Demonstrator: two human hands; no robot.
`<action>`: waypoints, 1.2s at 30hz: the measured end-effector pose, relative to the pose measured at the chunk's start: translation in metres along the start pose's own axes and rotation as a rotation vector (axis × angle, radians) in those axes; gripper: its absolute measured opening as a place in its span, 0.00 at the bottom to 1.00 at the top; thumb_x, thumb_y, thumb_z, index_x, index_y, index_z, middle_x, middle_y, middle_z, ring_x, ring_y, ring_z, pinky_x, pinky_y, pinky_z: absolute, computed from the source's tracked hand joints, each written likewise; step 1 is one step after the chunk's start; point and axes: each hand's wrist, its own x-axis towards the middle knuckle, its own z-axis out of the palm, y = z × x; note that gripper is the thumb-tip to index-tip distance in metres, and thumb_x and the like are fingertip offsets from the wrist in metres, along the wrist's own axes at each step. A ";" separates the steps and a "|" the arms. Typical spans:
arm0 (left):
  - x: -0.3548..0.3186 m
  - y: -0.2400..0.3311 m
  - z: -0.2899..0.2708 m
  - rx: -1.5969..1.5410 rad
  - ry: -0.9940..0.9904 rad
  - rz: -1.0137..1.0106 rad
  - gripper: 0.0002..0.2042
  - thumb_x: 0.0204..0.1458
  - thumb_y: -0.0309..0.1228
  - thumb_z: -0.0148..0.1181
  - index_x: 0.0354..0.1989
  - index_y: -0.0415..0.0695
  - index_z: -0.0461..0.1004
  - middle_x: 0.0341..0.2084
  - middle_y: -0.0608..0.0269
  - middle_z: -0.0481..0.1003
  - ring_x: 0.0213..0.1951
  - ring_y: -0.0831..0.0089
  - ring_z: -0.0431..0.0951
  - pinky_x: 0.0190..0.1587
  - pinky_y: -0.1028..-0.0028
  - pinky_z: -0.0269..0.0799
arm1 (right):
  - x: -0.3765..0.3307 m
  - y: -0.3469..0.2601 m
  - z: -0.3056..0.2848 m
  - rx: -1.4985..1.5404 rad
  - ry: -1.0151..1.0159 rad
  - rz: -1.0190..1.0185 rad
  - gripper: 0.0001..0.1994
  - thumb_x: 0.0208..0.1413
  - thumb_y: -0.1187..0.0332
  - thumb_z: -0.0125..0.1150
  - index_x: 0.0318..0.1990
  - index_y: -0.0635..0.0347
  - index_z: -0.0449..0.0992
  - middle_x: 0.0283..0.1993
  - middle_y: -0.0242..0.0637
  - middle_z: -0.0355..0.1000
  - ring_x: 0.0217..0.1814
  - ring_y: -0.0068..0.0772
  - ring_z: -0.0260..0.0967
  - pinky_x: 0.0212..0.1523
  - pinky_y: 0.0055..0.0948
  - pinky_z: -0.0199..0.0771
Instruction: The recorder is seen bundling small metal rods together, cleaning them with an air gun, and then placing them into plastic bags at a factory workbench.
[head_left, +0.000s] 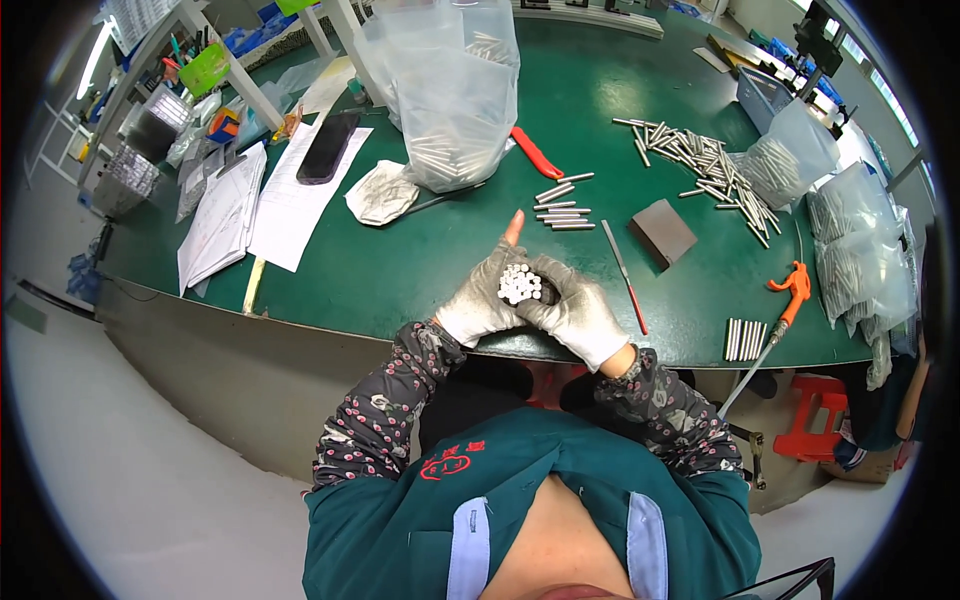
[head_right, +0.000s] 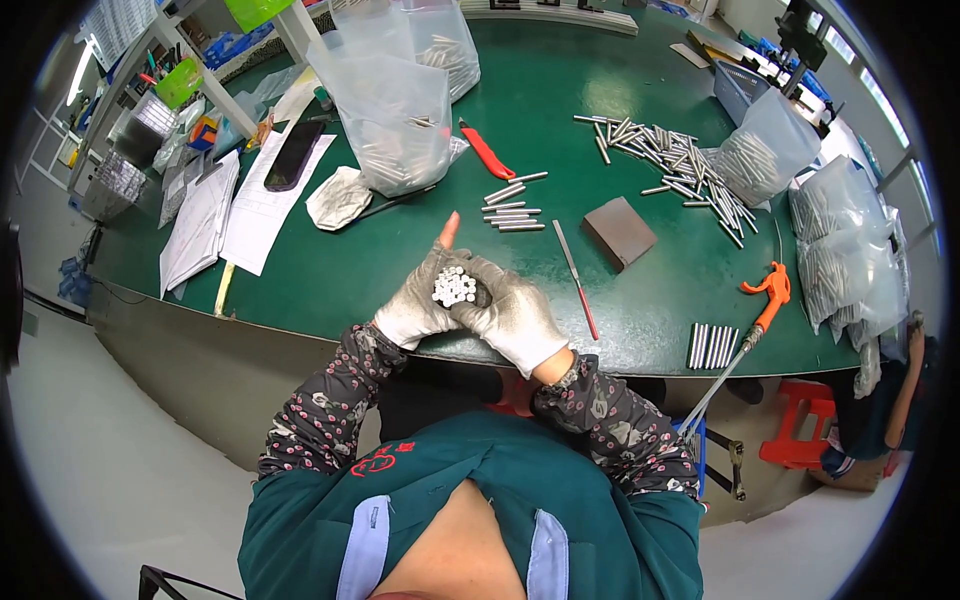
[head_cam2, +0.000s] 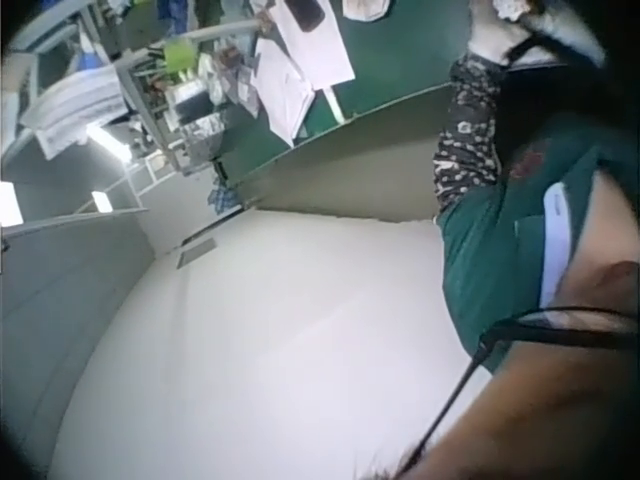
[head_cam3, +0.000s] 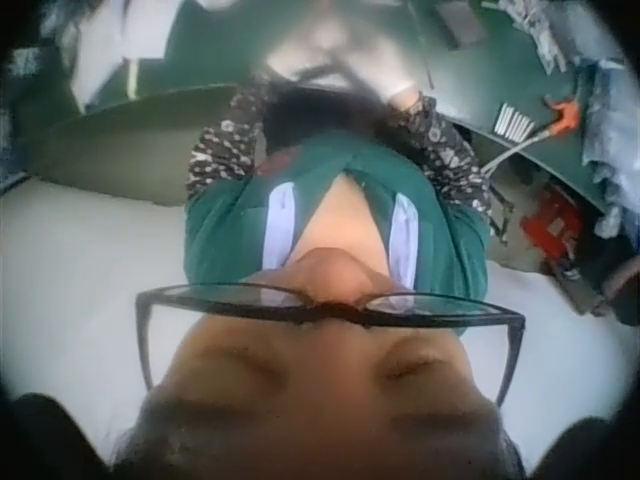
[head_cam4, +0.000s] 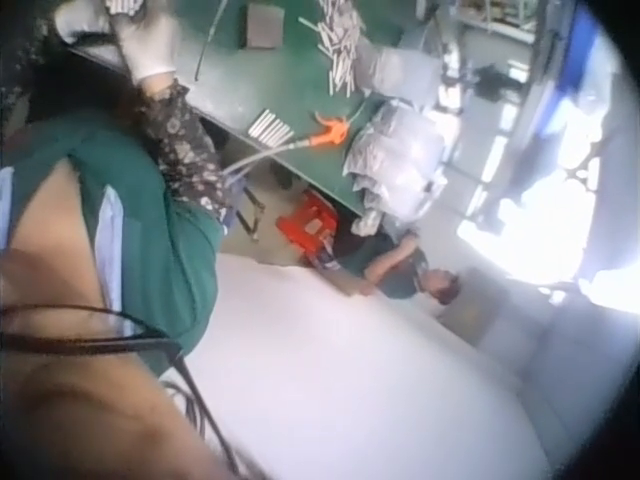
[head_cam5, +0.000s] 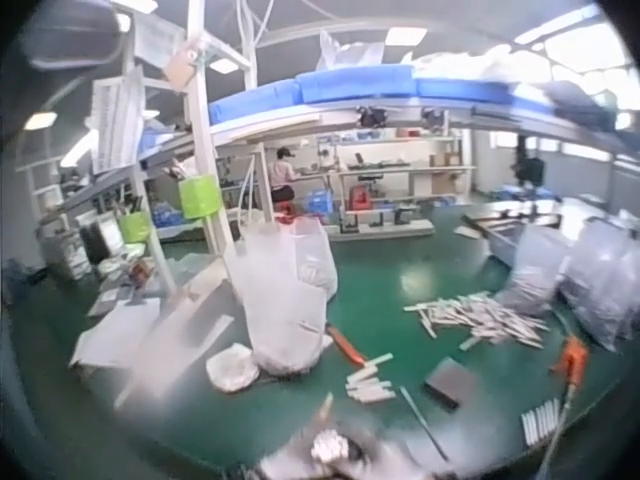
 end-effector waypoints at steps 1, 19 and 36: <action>-0.001 0.000 0.000 0.010 0.005 0.024 0.62 0.28 0.33 0.77 0.67 0.46 0.31 0.43 0.69 0.67 0.45 0.78 0.67 0.52 0.77 0.62 | -0.001 -0.002 -0.001 0.000 -0.001 0.000 0.28 0.43 0.63 0.67 0.52 0.65 0.67 0.43 0.44 0.73 0.44 0.32 0.72 0.44 0.27 0.70; 0.005 0.013 0.005 -0.118 -0.010 -0.097 0.51 0.32 0.17 0.64 0.68 0.52 0.41 0.30 0.73 0.67 0.33 0.82 0.68 0.42 0.82 0.65 | 0.003 0.025 -0.102 -1.107 0.458 0.208 0.38 0.41 0.45 0.60 0.59 0.56 0.62 0.59 0.50 0.59 0.63 0.49 0.52 0.57 0.51 0.54; 0.005 0.006 0.005 -0.158 0.009 -0.121 0.22 0.33 0.21 0.66 0.41 0.41 0.67 0.32 0.64 0.74 0.36 0.77 0.72 0.40 0.74 0.70 | -0.014 -0.031 -0.061 -0.730 0.193 -0.460 0.19 0.42 0.65 0.61 0.46 0.52 0.74 0.50 0.54 0.64 0.51 0.54 0.62 0.52 0.45 0.61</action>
